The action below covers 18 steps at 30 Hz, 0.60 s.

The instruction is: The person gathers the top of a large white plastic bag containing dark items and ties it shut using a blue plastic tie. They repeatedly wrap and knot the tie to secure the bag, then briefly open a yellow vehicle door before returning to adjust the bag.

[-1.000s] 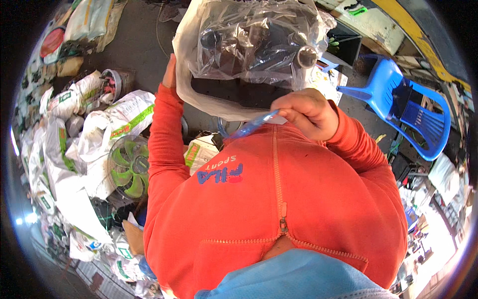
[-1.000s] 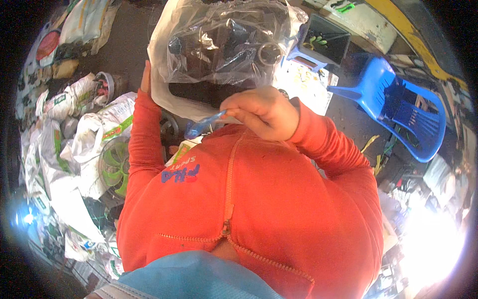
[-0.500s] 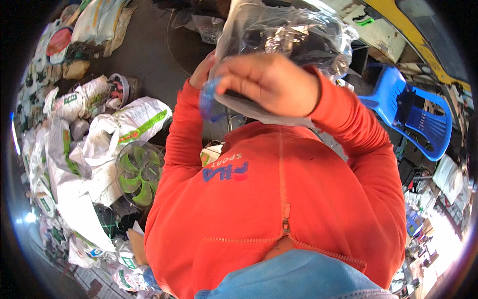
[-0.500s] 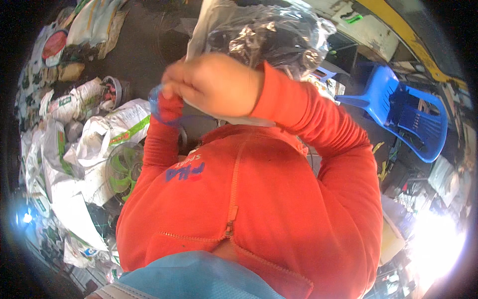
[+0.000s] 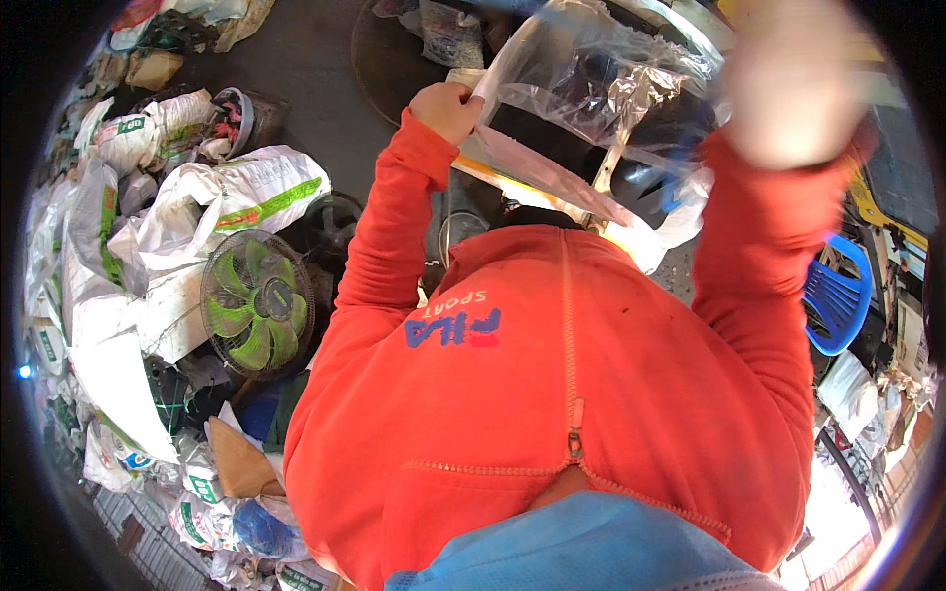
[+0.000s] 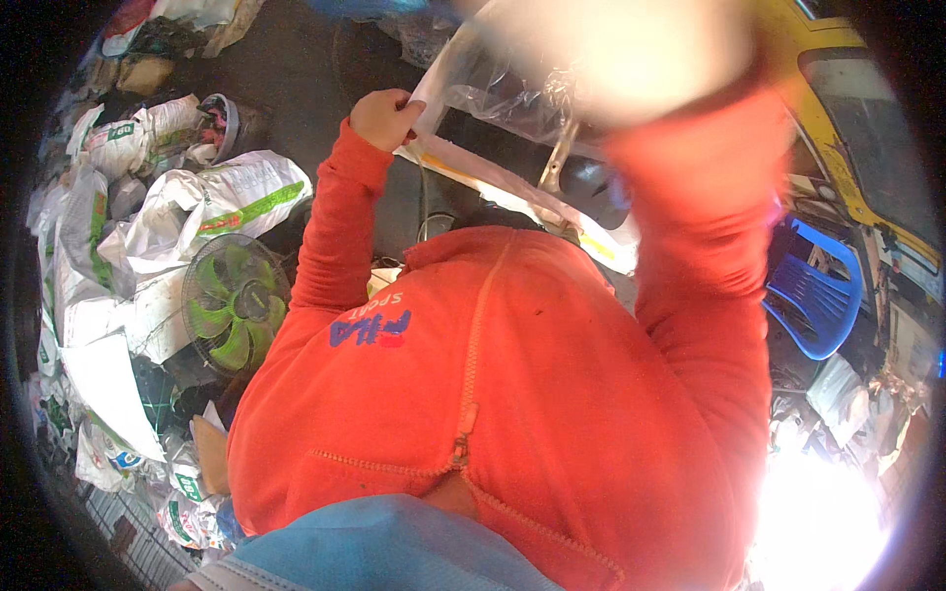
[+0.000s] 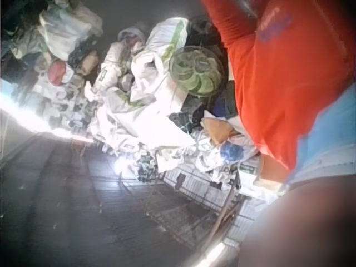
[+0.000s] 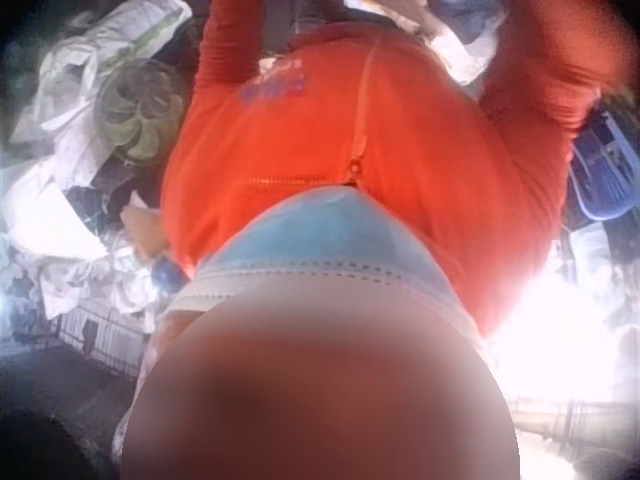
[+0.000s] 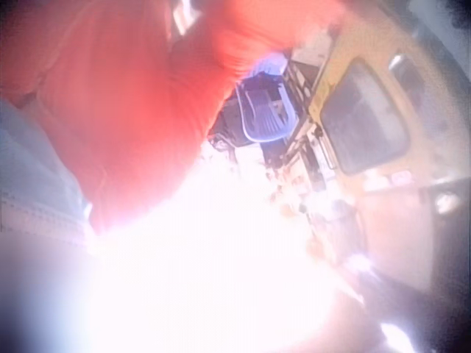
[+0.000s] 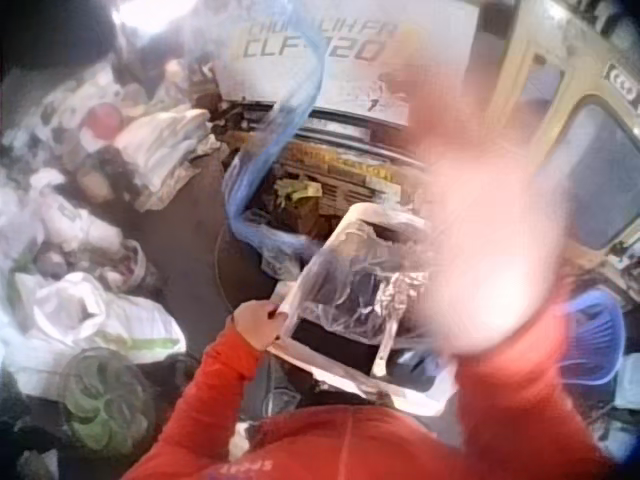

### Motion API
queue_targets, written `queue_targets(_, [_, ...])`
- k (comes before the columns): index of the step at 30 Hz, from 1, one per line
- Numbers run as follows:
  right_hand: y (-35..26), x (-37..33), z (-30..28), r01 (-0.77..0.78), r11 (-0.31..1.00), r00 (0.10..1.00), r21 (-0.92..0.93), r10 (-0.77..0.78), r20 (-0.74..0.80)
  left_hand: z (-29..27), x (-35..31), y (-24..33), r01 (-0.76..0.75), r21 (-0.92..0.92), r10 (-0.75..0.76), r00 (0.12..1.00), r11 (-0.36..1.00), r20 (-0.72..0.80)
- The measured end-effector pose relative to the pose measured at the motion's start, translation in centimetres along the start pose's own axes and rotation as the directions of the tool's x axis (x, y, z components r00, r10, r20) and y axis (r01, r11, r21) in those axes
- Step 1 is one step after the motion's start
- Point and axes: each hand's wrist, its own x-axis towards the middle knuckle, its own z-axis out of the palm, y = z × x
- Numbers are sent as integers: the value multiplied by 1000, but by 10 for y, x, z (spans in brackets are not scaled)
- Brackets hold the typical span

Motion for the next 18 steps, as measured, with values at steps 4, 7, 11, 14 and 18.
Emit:
queue_targets(4, [-29, -105, 105, -592, 801, 753, -82, 587, 298, 1, -8, 4, 18, -64, -21, 999, 998, -45])
queue_targets(7, [-12, -160, 158, -603, 779, 689, -174, 618, 380, 4, -13, 6, 10, -132, -22, 996, 991, -89])
queue_targets(11, [12, -187, 187, -777, 604, 427, -177, 712, 558, 9, -19, 8, -117, -68, 103, 977, 991, -187])
queue_targets(14, [16, -191, 201, -965, 259, 238, 32, 821, 519, 14, -22, 11, -154, -53, 135, 957, 987, -256])
queue_targets(18, [9, -199, 223, -958, -18, 123, 288, 878, 463, 20, -27, 14, -226, -35, 188, 877, 974, -442])
